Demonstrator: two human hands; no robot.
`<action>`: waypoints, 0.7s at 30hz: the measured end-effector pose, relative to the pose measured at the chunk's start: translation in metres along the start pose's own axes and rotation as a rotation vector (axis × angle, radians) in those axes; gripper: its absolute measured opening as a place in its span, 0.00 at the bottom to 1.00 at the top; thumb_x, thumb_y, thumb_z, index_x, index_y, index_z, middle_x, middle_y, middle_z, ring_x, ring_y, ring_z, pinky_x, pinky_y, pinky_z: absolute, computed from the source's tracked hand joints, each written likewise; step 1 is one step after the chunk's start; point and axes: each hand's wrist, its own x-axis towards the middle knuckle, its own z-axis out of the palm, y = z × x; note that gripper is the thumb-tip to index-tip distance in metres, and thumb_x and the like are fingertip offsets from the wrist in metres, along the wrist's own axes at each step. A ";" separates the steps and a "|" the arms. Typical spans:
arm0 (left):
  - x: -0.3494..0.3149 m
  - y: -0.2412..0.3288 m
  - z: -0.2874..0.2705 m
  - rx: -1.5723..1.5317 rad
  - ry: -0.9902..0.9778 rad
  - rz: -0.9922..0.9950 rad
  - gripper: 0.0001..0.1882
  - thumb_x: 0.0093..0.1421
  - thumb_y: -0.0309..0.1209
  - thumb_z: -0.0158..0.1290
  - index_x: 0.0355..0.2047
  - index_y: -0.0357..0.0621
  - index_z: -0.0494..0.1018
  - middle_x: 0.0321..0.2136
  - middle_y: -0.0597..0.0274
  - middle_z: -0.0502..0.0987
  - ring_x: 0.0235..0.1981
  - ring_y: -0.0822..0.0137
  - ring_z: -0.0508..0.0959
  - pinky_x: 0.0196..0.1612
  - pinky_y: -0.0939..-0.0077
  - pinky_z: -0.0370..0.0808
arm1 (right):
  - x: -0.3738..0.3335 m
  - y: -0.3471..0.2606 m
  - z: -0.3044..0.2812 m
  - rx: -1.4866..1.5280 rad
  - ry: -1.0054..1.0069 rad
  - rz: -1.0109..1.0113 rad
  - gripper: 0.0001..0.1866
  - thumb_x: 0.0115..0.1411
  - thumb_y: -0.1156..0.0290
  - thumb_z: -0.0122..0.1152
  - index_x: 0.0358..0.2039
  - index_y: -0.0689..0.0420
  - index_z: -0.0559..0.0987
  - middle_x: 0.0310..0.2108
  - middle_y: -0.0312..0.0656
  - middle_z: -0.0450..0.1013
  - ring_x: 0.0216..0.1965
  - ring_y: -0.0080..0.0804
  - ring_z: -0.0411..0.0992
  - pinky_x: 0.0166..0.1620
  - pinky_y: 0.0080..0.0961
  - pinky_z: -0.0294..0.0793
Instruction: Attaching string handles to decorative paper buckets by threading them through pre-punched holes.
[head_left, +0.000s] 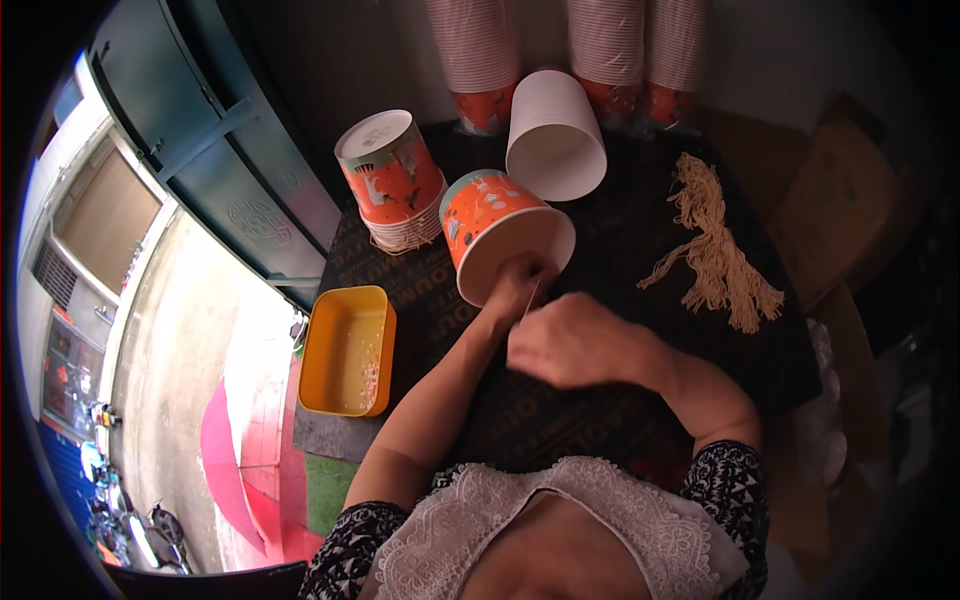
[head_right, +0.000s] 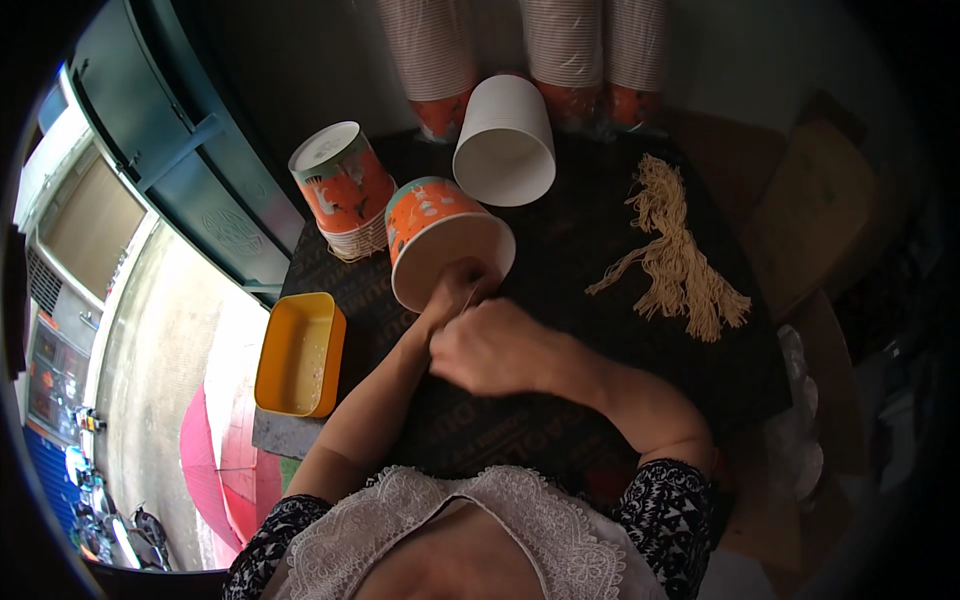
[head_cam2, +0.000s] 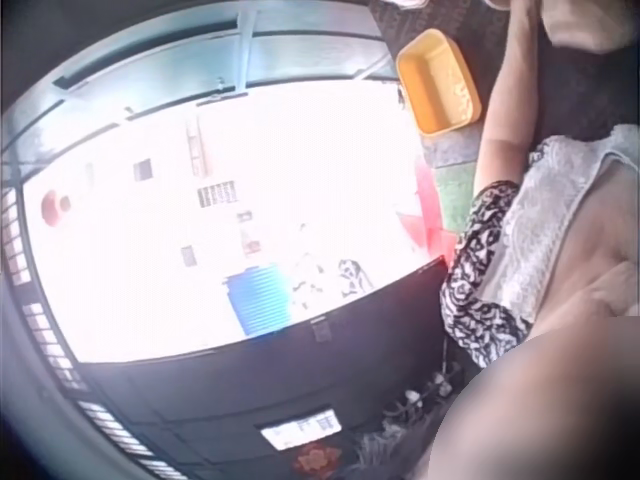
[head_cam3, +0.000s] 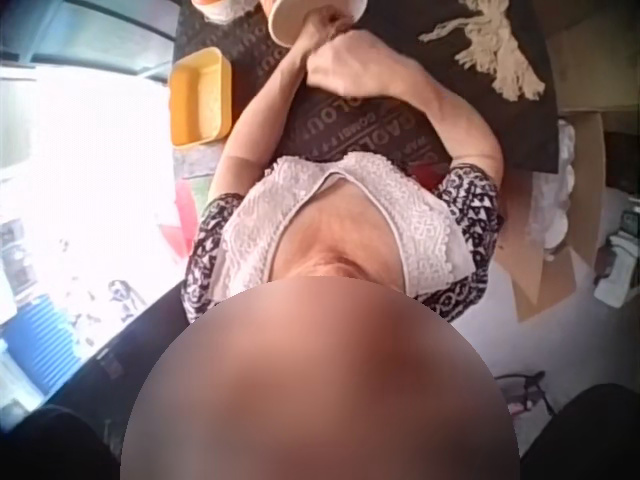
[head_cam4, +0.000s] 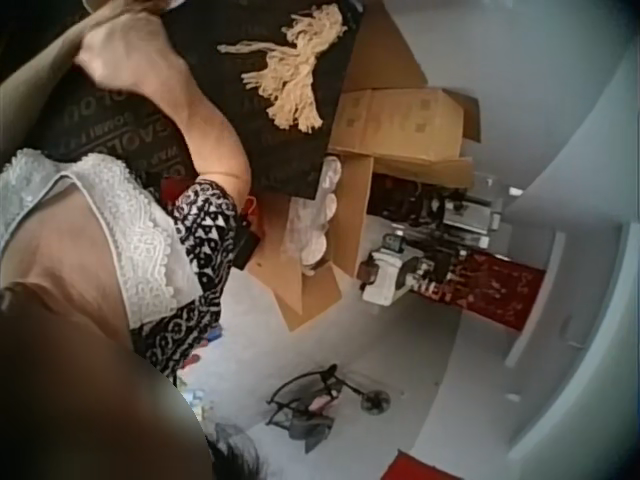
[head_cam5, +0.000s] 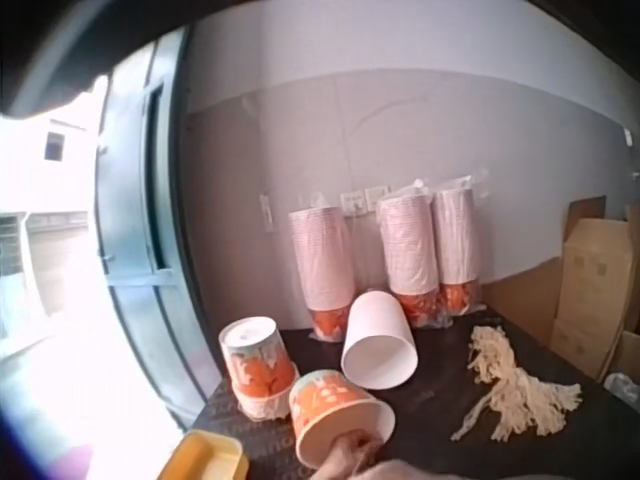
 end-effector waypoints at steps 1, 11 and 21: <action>-0.001 0.027 0.003 -0.055 -0.058 -0.215 0.08 0.56 0.30 0.55 0.30 0.35 0.74 0.18 0.60 0.73 0.21 0.71 0.74 0.24 0.75 0.71 | -0.009 -0.007 -0.002 0.044 -0.022 -0.058 0.10 0.55 0.63 0.59 0.24 0.56 0.79 0.27 0.42 0.75 0.29 0.40 0.74 0.36 0.34 0.74; -0.007 0.024 -0.006 -0.179 -0.098 -0.067 0.03 0.57 0.25 0.51 0.32 0.38 0.71 0.22 0.61 0.73 0.19 0.72 0.73 0.21 0.78 0.71 | 0.000 0.093 0.016 -0.054 0.348 0.514 0.07 0.57 0.70 0.52 0.29 0.58 0.77 0.25 0.51 0.75 0.30 0.52 0.75 0.32 0.45 0.74; -0.008 0.018 -0.008 -0.217 -0.126 -0.070 0.05 0.60 0.27 0.51 0.33 0.39 0.69 0.21 0.63 0.72 0.19 0.73 0.72 0.22 0.80 0.71 | -0.007 0.127 0.038 -0.019 0.327 0.472 0.12 0.56 0.72 0.52 0.41 0.57 0.76 0.30 0.54 0.76 0.35 0.53 0.75 0.37 0.45 0.75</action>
